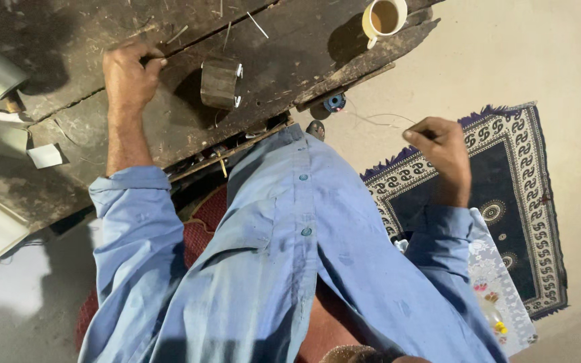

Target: The person sits at a low wooden table and winds copper wire from a spool around a cylindrical metal core. They use scissors to cut a piece of wire and then wrap it around the core, adjusting the winding by hand.

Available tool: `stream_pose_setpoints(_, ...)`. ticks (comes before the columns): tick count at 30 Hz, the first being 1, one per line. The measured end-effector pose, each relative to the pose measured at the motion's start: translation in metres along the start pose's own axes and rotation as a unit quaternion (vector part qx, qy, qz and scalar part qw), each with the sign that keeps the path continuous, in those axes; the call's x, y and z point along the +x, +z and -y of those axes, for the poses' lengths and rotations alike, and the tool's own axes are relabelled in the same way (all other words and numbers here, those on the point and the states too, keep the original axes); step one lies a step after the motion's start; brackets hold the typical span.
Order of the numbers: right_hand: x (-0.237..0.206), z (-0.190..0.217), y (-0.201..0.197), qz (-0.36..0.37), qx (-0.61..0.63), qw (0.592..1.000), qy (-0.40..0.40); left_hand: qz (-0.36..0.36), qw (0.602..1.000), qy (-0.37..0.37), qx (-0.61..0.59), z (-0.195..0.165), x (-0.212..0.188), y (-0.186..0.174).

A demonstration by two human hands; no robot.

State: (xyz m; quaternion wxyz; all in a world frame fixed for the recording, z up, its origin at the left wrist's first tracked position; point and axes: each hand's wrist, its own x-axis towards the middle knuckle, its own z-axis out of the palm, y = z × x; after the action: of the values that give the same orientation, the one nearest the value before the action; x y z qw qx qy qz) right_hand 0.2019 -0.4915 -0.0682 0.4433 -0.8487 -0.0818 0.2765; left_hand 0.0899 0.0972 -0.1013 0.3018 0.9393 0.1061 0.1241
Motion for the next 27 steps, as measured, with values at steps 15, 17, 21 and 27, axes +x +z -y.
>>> stream_pose_setpoints(15, 0.042, 0.070, 0.135, 0.136, 0.047, 0.990, 0.002, 0.071, 0.989, -0.098, -0.088, -0.001, -0.023, -0.011)
stream_pose_setpoints(17, 0.055, 0.080, 0.150, 0.130, 0.043, 0.990, -0.020, 0.090, 0.981, -0.109, -0.134, -0.012, -0.021, 0.003)
stream_pose_setpoints(21, 0.075, 0.087, 0.170, 0.115, 0.009, 0.980, -0.162, 0.072, 0.984, -0.092, -0.133, -0.024, -0.014, 0.023)
stream_pose_setpoints(27, 0.091, 0.098, 0.195, 0.060, -0.040, 0.984, -0.162, 0.017, 0.991, 0.006, -0.134, -0.027, -0.009, 0.030)
